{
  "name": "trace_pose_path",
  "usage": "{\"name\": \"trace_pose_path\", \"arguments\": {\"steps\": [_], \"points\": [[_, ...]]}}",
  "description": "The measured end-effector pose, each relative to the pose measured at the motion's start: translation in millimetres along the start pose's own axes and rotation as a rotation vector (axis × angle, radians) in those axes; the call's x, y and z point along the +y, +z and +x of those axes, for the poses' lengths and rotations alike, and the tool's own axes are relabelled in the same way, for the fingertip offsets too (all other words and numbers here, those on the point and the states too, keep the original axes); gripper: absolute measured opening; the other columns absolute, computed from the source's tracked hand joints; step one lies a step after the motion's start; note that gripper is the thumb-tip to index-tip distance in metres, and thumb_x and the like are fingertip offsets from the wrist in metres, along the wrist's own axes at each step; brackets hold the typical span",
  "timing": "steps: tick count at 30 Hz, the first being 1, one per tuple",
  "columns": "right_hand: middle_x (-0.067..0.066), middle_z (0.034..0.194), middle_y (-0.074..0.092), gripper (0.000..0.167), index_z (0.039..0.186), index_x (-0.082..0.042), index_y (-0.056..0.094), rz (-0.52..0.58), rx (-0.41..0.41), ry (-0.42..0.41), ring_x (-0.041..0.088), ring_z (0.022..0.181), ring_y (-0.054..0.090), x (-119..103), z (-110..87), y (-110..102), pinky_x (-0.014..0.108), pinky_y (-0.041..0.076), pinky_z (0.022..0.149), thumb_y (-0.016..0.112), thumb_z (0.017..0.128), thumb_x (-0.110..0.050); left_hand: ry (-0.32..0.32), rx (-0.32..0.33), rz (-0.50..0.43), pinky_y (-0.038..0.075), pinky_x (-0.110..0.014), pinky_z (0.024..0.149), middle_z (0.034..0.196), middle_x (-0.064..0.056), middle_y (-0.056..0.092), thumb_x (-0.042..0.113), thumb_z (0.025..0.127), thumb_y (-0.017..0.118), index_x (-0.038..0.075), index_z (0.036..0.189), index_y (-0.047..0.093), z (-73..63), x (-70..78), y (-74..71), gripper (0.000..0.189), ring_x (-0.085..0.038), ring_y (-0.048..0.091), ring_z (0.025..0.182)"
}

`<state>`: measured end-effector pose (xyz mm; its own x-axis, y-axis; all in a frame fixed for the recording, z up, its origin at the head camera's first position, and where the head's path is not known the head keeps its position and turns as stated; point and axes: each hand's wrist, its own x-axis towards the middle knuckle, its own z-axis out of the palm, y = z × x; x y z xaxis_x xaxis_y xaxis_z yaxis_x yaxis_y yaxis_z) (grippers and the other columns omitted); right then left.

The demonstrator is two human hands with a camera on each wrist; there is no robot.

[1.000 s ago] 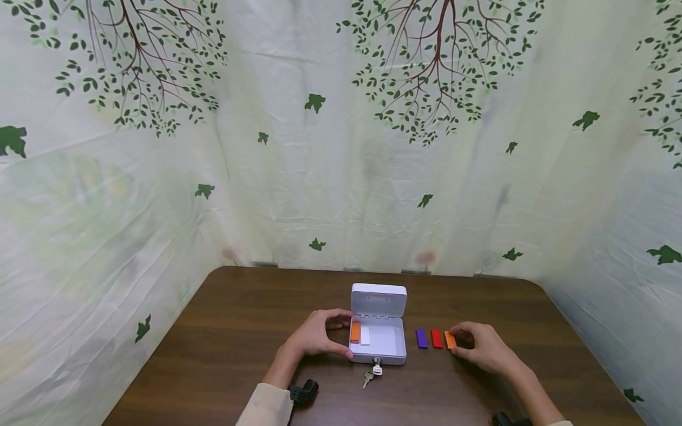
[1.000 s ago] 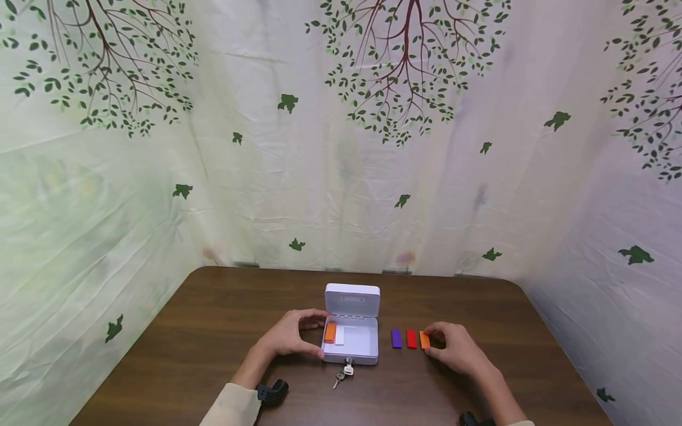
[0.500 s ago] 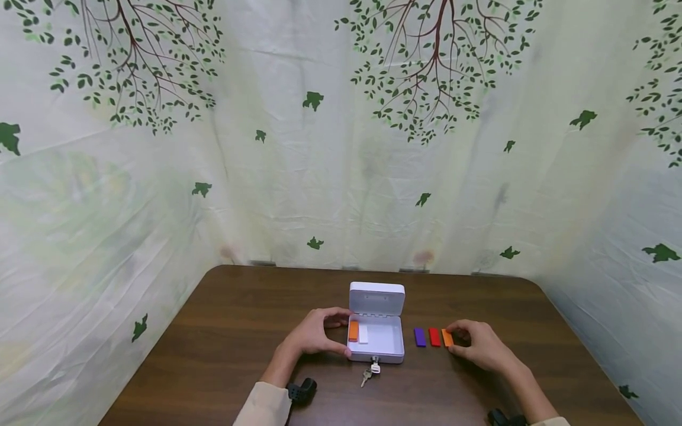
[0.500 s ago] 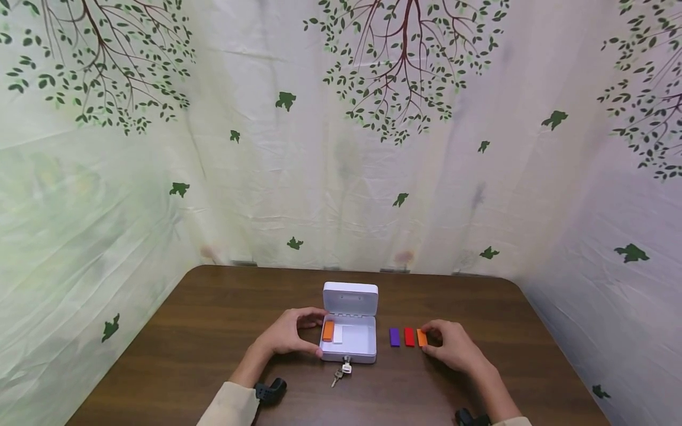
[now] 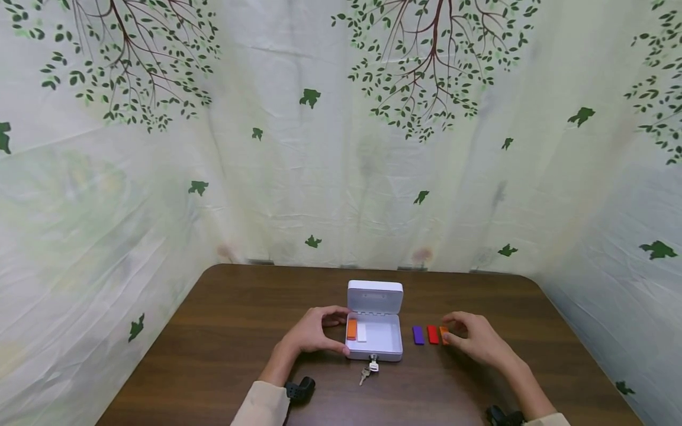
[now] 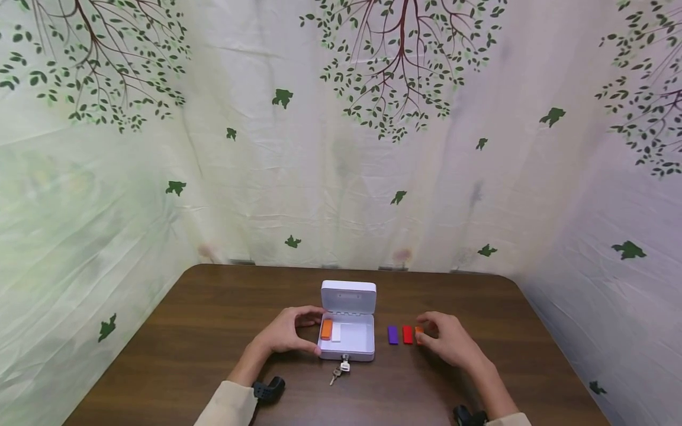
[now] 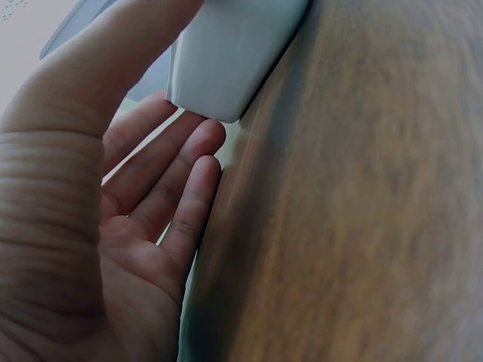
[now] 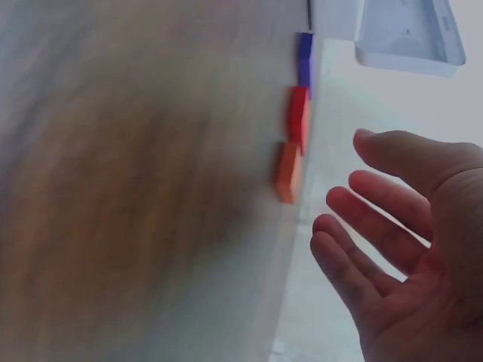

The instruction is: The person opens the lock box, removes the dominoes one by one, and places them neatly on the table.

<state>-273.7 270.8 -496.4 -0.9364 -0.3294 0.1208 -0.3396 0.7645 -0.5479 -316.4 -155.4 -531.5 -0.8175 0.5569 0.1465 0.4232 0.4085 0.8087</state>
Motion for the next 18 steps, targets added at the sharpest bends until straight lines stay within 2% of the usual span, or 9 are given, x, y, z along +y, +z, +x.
{"name": "trace_pose_path", "arguments": {"steps": [9,13,18], "points": [[0.009,0.115,0.074,0.033,0.122,-0.006,0.070,0.048,0.032,-0.099,0.014,0.094,0.071,-21.4,7.6,2.3,0.033,0.061,0.082,0.076,0.095,-0.024,0.013,0.000,-0.001,0.052,-0.027,0.107,0.137,0.005,0.066,0.043,0.067,0.097,0.017,0.139,0.062,-1.5,-0.9,-0.4,0.084,-0.011,0.065,0.124],[0.010,0.111,0.075,0.029,0.119,-0.008,0.071,0.070,0.065,-0.150,0.012,0.092,0.070,-31.3,12.3,7.9,0.037,0.062,0.083,0.077,0.094,-0.023,0.006,-0.001,0.001,0.052,-0.026,0.107,0.137,0.006,0.066,0.044,0.067,0.097,0.017,0.140,0.062,-1.6,-2.3,-0.2,0.085,-0.011,0.064,0.124],[0.009,0.111,0.075,0.027,0.118,-0.011,0.071,0.083,0.086,-0.186,0.016,0.093,0.071,-45.0,20.3,15.1,0.035,0.062,0.084,0.077,0.094,-0.022,0.009,0.004,0.005,0.052,-0.027,0.107,0.137,0.006,0.066,0.045,0.067,0.097,0.017,0.140,0.062,-0.2,-2.5,0.1,0.085,-0.011,0.065,0.124]]}}
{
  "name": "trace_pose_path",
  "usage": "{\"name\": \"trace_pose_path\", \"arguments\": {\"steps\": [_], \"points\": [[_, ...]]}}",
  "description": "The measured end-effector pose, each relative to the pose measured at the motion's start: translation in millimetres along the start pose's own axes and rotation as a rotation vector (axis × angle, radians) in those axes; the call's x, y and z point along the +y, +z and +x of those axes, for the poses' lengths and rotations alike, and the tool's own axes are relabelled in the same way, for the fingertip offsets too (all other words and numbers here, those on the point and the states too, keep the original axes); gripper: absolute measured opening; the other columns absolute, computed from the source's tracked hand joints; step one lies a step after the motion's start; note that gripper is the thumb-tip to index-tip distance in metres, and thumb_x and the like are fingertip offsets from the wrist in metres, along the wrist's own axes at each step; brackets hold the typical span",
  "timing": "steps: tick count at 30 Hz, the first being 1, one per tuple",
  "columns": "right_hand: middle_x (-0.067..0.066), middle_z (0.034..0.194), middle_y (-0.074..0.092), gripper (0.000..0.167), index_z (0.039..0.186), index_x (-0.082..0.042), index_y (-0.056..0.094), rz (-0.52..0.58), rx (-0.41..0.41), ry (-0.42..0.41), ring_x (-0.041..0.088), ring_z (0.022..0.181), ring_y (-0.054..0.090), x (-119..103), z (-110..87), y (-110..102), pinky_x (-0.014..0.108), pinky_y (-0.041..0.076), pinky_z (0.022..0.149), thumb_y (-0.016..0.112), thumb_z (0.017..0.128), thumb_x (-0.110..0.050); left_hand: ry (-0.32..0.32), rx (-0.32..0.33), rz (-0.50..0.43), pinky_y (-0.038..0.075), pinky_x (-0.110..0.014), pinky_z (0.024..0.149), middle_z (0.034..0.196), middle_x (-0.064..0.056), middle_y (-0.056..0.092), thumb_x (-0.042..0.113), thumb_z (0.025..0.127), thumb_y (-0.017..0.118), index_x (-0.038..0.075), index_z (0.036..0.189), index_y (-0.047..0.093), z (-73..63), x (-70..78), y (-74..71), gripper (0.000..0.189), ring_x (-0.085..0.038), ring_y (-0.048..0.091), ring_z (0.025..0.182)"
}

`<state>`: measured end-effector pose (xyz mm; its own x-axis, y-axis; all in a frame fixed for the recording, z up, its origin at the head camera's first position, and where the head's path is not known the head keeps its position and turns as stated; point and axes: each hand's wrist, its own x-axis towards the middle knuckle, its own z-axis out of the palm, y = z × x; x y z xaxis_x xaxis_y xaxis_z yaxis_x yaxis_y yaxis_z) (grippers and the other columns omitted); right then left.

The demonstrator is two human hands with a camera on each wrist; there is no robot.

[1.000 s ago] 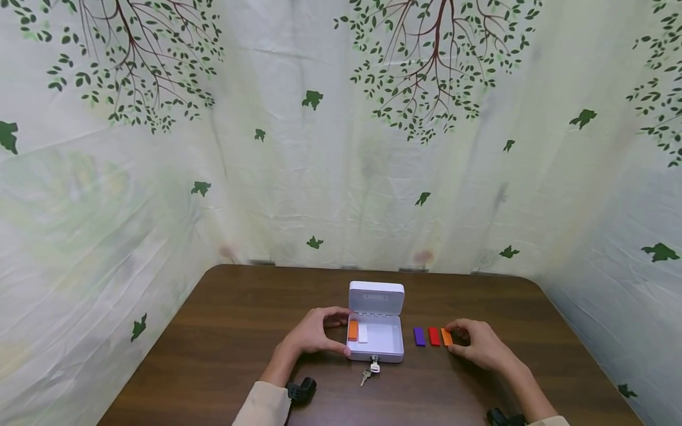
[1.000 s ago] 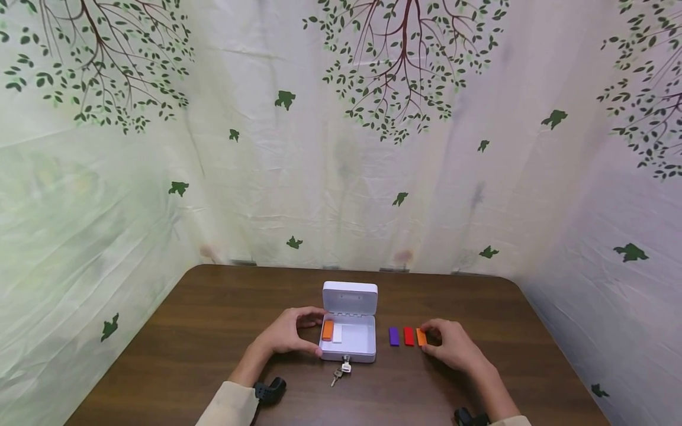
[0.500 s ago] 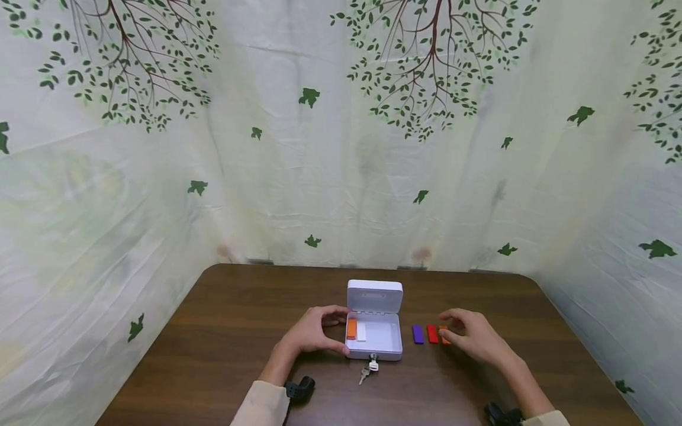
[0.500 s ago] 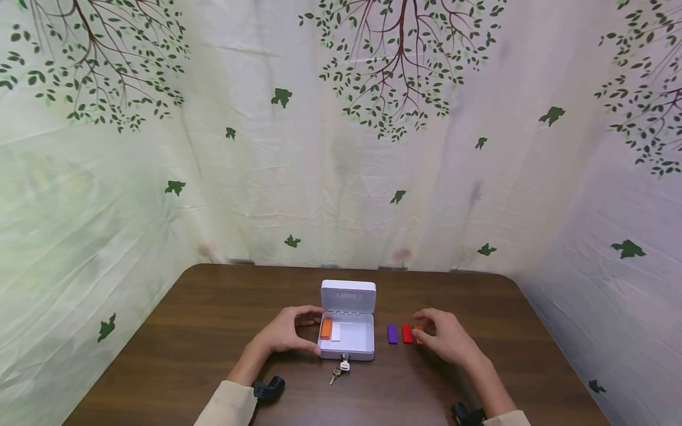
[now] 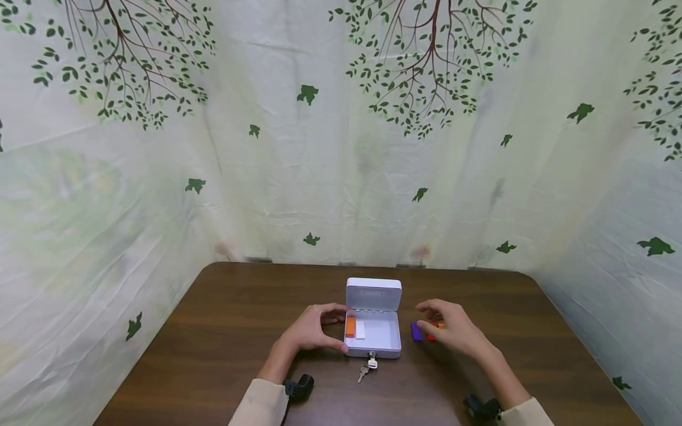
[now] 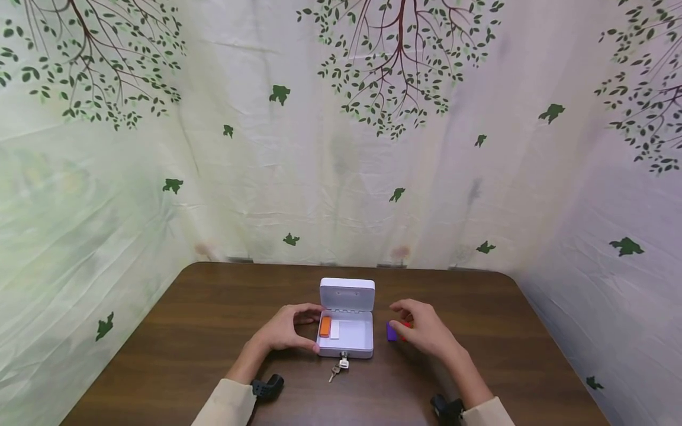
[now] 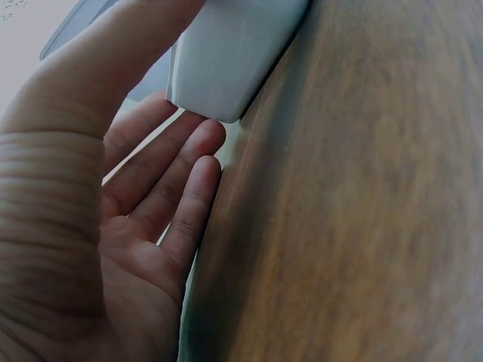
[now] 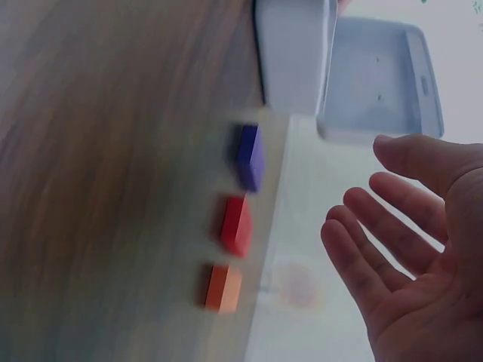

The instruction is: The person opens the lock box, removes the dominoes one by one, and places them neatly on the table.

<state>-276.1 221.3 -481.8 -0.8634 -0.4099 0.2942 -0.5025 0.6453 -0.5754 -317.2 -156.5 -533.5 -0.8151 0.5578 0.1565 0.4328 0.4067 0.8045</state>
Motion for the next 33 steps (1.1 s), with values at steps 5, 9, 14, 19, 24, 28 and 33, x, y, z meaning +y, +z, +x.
{"name": "trace_pose_path", "arguments": {"steps": [5,9,14,19,24,28,33], "points": [[0.009,0.112,0.075,0.029,0.119,-0.007,0.071,0.032,0.004,-0.035,0.018,0.094,0.072,-11.7,10.7,12.4,0.037,0.062,0.084,0.077,0.093,-0.018,-0.003,-0.002,0.006,0.052,-0.026,0.107,0.137,0.007,0.066,0.045,0.067,0.097,0.018,0.139,0.062,0.7,0.7,-0.5,0.085,-0.010,0.064,0.124],[0.008,0.107,0.075,0.027,0.117,-0.003,0.071,0.054,0.010,-0.072,0.015,0.090,0.071,-20.1,17.7,24.1,0.037,0.063,0.081,0.077,0.092,-0.014,-0.008,-0.005,0.005,0.051,-0.026,0.107,0.137,0.008,0.066,0.045,0.067,0.097,0.018,0.139,0.062,0.4,2.0,-0.4,0.085,-0.010,0.064,0.125],[0.012,0.106,0.074,0.028,0.116,0.000,0.071,0.071,-0.012,-0.100,0.019,0.089,0.070,-29.9,27.6,38.0,0.035,0.062,0.081,0.077,0.092,-0.013,-0.012,-0.004,0.004,0.051,-0.026,0.107,0.136,0.009,0.066,0.044,0.067,0.097,0.019,0.139,0.062,0.4,2.4,-1.1,0.084,-0.009,0.064,0.125],[0.010,0.110,0.074,0.030,0.118,-0.002,0.072,0.048,-0.042,-0.067,0.020,0.092,0.068,-36.0,35.7,49.4,0.033,0.062,0.082,0.077,0.093,-0.017,-0.019,-0.004,0.002,0.051,-0.024,0.107,0.136,0.009,0.066,0.044,0.067,0.097,0.020,0.139,0.062,-0.2,2.8,-1.1,0.083,-0.008,0.064,0.124],[0.009,0.111,0.074,0.030,0.119,-0.003,0.072,0.052,-0.060,-0.051,0.018,0.093,0.068,-40.5,41.6,56.1,0.034,0.061,0.083,0.077,0.093,-0.019,-0.016,-0.004,-0.003,0.051,-0.025,0.107,0.136,0.009,0.066,0.042,0.068,0.097,0.020,0.139,0.062,0.4,3.0,-1.0,0.082,-0.009,0.064,0.124],[0.007,0.112,0.074,0.029,0.119,-0.005,0.072,0.061,-0.067,-0.036,0.016,0.094,0.068,-42.3,44.7,60.4,0.035,0.062,0.084,0.076,0.094,-0.019,-0.013,-0.003,-0.003,0.051,-0.025,0.107,0.136,0.010,0.066,0.042,0.068,0.097,0.021,0.139,0.062,0.8,2.6,-1.3,0.082,-0.009,0.064,0.124],[0.006,0.112,0.074,0.030,0.119,-0.006,0.072,0.069,-0.079,-0.012,0.016,0.095,0.068,-42.9,46.9,64.5,0.037,0.061,0.086,0.076,0.093,-0.020,-0.017,-0.004,0.003,0.051,-0.025,0.107,0.136,0.008,0.066,0.043,0.068,0.097,0.021,0.139,0.062,0.2,2.4,-1.3,0.082,-0.009,0.064,0.124]]}}
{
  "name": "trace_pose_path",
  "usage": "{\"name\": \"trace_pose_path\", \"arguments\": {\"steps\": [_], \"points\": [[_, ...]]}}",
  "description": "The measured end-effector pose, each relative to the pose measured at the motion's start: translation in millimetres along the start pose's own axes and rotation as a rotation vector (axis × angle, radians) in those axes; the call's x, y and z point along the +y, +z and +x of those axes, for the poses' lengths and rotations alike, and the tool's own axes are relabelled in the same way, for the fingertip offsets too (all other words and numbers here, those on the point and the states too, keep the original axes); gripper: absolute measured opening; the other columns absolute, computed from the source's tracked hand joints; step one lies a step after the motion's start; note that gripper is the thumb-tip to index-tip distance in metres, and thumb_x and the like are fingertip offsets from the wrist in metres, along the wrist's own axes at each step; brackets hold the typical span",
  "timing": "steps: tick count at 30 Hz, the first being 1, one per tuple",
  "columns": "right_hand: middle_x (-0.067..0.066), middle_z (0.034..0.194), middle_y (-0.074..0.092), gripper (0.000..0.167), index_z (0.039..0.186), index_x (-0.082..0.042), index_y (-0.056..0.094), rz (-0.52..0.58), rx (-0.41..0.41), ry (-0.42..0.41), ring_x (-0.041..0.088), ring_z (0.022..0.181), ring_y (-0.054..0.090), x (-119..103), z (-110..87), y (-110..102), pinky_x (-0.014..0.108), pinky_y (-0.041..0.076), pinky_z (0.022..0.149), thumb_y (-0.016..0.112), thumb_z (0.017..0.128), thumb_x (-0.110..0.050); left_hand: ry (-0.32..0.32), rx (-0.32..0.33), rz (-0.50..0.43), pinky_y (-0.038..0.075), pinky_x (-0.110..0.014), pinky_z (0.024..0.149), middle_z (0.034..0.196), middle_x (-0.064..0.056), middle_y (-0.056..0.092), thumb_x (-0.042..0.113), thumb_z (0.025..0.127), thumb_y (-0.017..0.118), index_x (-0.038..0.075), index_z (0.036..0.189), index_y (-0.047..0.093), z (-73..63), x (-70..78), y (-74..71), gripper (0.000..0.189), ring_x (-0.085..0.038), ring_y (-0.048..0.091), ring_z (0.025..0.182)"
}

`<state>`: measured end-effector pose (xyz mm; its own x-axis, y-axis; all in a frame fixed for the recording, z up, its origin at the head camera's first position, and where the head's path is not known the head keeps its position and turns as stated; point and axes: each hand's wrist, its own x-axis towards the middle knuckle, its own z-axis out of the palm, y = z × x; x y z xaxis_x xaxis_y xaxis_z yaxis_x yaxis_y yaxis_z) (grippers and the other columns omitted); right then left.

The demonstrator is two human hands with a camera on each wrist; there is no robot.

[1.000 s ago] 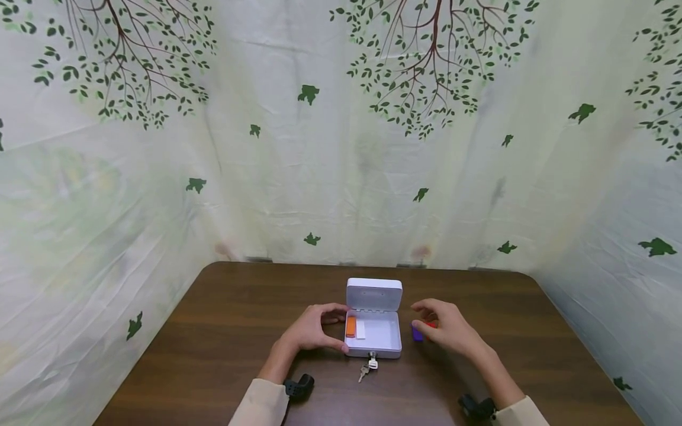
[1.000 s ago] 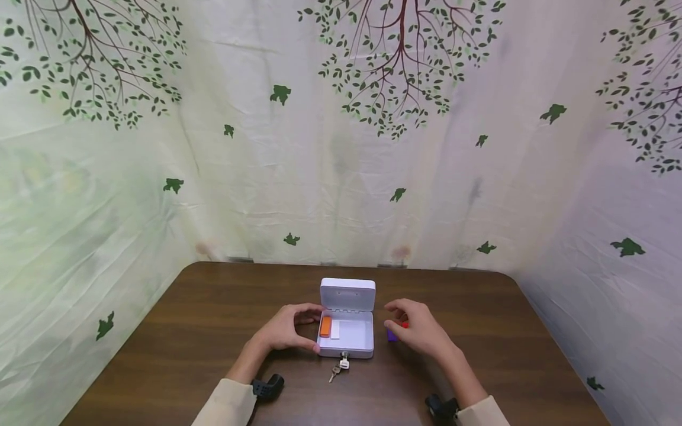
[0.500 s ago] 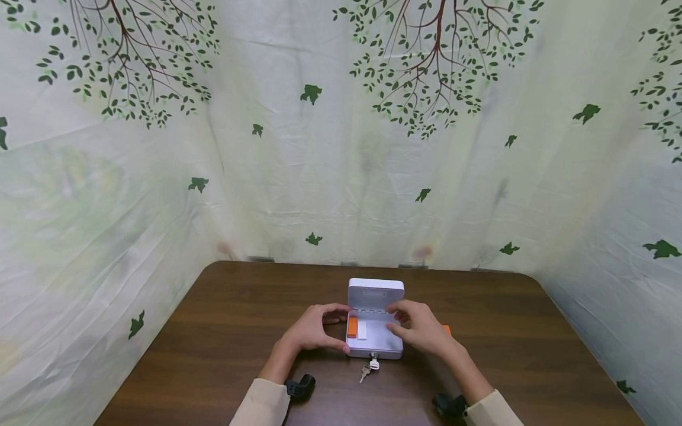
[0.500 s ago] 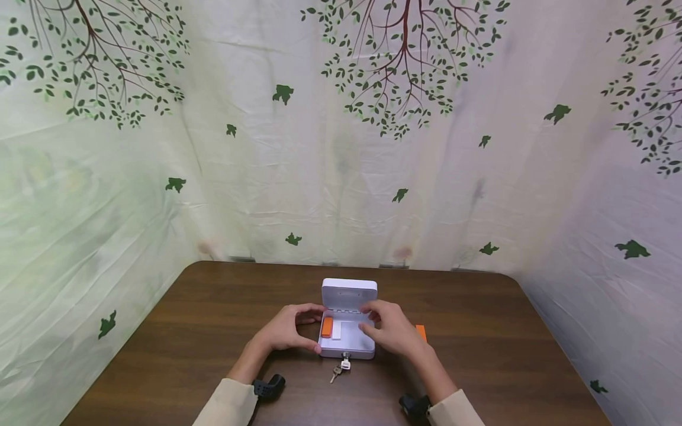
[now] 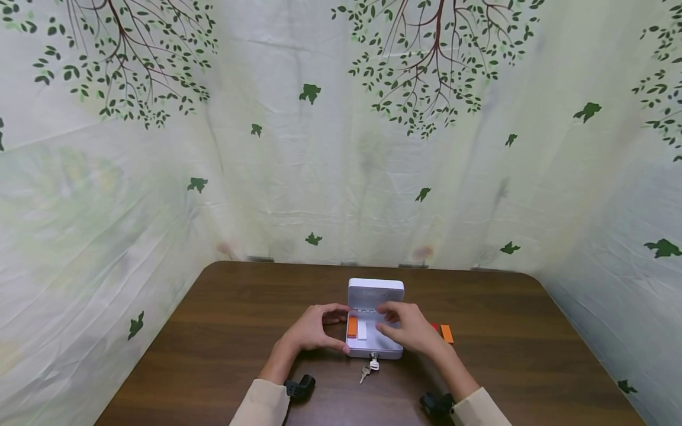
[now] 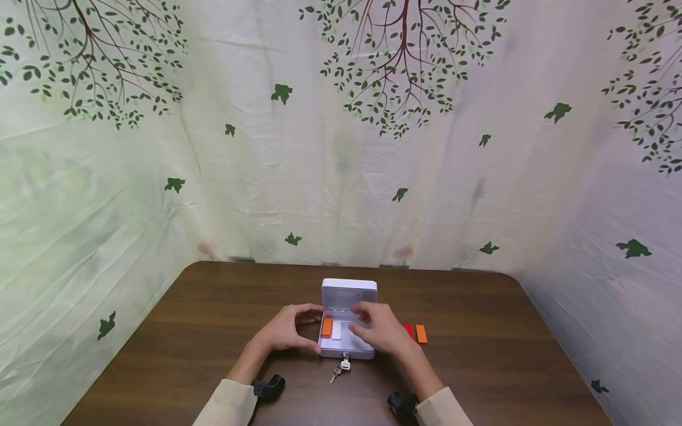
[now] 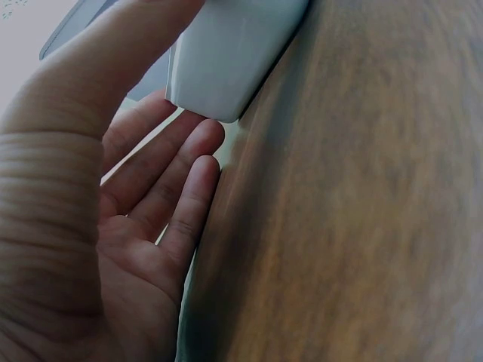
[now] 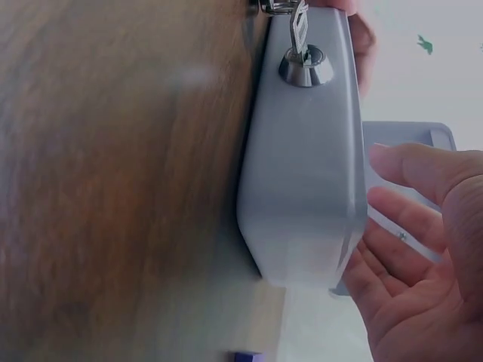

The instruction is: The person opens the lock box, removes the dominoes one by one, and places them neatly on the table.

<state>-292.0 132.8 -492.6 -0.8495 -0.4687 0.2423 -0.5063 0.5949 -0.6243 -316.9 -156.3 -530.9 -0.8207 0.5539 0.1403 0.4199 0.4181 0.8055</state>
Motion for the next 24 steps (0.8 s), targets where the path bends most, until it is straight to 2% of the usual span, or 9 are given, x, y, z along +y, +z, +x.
{"name": "trace_pose_path", "arguments": {"steps": [15,24], "points": [[0.009,0.109,0.074,0.034,0.121,-0.002,0.072,-0.011,-0.040,-0.023,0.016,0.089,0.067,-5.8,7.4,12.3,0.034,0.061,0.082,0.077,0.091,-0.019,0.002,-0.005,-0.012,0.051,-0.024,0.107,0.136,0.008,0.066,0.043,0.068,0.097,0.018,0.139,0.062,-0.3,1.0,-0.8,0.083,-0.009,0.064,0.124],[0.007,0.102,0.072,0.037,0.121,-0.001,0.071,-0.051,-0.070,-0.022,0.017,0.088,0.066,-9.0,11.9,16.2,0.034,0.060,0.080,0.079,0.090,-0.020,0.013,-0.003,-0.009,0.052,-0.025,0.107,0.135,0.008,0.067,0.043,0.068,0.097,0.019,0.139,0.062,0.6,1.2,-1.2,0.083,-0.009,0.064,0.123]]}}
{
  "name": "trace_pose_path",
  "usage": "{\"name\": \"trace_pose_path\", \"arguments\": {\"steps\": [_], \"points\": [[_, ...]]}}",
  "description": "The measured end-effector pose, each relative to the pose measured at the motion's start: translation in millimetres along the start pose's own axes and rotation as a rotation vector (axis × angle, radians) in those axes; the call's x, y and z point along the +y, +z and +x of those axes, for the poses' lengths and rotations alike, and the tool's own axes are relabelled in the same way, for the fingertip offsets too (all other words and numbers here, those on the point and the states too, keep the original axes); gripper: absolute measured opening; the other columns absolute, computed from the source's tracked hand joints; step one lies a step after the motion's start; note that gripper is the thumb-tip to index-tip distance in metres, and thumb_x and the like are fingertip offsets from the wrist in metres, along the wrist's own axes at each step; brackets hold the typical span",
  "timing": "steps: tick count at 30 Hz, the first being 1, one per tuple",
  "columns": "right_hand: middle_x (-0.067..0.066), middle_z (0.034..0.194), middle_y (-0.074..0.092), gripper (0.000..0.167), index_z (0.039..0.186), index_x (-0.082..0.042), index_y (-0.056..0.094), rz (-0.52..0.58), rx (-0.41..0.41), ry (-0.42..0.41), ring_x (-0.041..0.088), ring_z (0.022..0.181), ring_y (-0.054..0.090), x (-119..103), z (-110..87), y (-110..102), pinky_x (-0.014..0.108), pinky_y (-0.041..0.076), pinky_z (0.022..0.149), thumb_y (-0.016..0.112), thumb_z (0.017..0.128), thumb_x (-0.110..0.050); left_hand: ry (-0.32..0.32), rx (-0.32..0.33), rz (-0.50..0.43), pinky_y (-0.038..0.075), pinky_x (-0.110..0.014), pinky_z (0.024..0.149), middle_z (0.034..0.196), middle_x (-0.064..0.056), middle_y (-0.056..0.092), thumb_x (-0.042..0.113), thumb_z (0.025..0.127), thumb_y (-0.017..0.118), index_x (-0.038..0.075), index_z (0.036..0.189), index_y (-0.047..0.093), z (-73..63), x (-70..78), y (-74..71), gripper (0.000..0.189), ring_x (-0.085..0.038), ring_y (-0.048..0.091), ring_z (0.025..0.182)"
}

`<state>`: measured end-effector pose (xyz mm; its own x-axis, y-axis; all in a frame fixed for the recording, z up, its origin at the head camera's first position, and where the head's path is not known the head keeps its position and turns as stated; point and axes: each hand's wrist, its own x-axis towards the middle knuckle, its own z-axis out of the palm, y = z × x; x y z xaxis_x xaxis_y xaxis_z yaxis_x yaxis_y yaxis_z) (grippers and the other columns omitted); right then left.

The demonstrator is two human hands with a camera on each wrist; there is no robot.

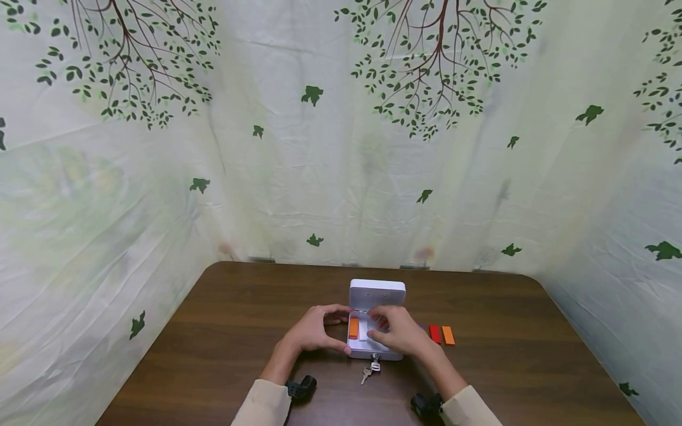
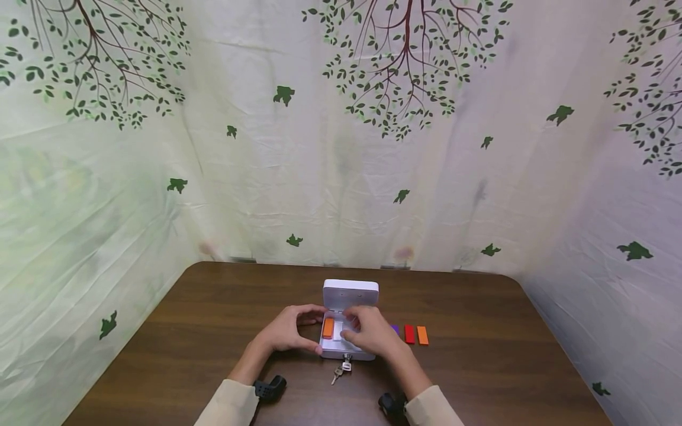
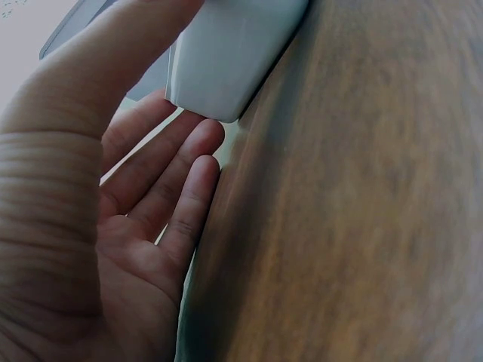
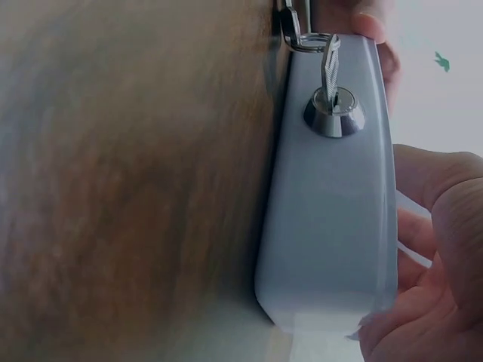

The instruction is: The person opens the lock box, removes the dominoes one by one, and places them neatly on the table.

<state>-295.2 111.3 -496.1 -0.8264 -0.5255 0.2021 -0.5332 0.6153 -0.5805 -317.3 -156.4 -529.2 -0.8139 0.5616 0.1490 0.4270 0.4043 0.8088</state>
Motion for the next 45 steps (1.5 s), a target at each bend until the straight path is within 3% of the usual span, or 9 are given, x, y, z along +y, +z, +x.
{"name": "trace_pose_path", "arguments": {"steps": [8,17,27,32,38,45], "points": [[0.002,0.089,0.067,0.038,0.119,-0.003,0.072,-0.032,-0.026,-0.001,0.013,0.081,0.059,-3.2,2.7,6.1,0.026,0.054,0.072,0.081,0.088,-0.024,-0.014,-0.001,0.011,0.052,-0.026,0.106,0.136,0.008,0.066,0.043,0.069,0.097,0.021,0.139,0.061,-0.4,-1.3,1.2,0.082,-0.009,0.065,0.122],[0.000,0.086,0.066,0.038,0.118,-0.005,0.075,-0.087,-0.043,-0.005,0.012,0.079,0.058,-4.1,7.9,9.6,0.027,0.053,0.071,0.083,0.086,-0.023,-0.013,0.000,0.007,0.052,-0.026,0.107,0.137,0.009,0.065,0.045,0.069,0.096,0.021,0.140,0.061,-0.7,-2.8,1.5,0.082,-0.009,0.064,0.123],[0.000,0.079,0.061,0.034,0.109,-0.009,0.074,-0.163,-0.052,-0.036,0.008,0.069,0.047,-5.7,9.8,13.4,0.024,0.040,0.061,0.086,0.083,-0.026,-0.011,0.002,0.004,0.052,-0.026,0.107,0.137,0.009,0.065,0.044,0.070,0.096,0.022,0.140,0.061,-1.0,-1.4,0.4,0.081,-0.009,0.064,0.123],[-0.002,0.080,0.060,0.034,0.109,-0.011,0.074,-0.196,-0.054,-0.020,0.008,0.070,0.047,-5.5,8.5,16.3,0.024,0.039,0.061,0.086,0.083,-0.029,-0.018,-0.002,-0.001,0.052,-0.026,0.107,0.137,0.009,0.065,0.042,0.070,0.096,0.022,0.139,0.061,-1.5,-1.6,1.6,0.080,-0.010,0.064,0.123],[-0.002,0.081,0.061,0.031,0.101,-0.010,0.073,-0.178,-0.064,0.006,0.008,0.071,0.048,-5.4,7.2,15.9,0.024,0.041,0.063,0.088,0.081,-0.028,-0.018,0.000,-0.010,0.052,-0.027,0.107,0.136,0.009,0.065,0.039,0.071,0.096,0.021,0.139,0.061,-1.3,-1.9,2.8,0.079,-0.010,0.065,0.122],[0.000,0.080,0.062,0.033,0.102,-0.007,0.073,-0.159,-0.064,-0.006,0.008,0.070,0.047,-6.6,8.2,13.5,0.023,0.039,0.062,0.089,0.079,-0.025,-0.015,0.001,-0.012,0.052,-0.027,0.106,0.136,0.009,0.065,0.038,0.071,0.096,0.022,0.139,0.061,0.8,-2.3,1.8,0.078,-0.010,0.064,0.122]]}}
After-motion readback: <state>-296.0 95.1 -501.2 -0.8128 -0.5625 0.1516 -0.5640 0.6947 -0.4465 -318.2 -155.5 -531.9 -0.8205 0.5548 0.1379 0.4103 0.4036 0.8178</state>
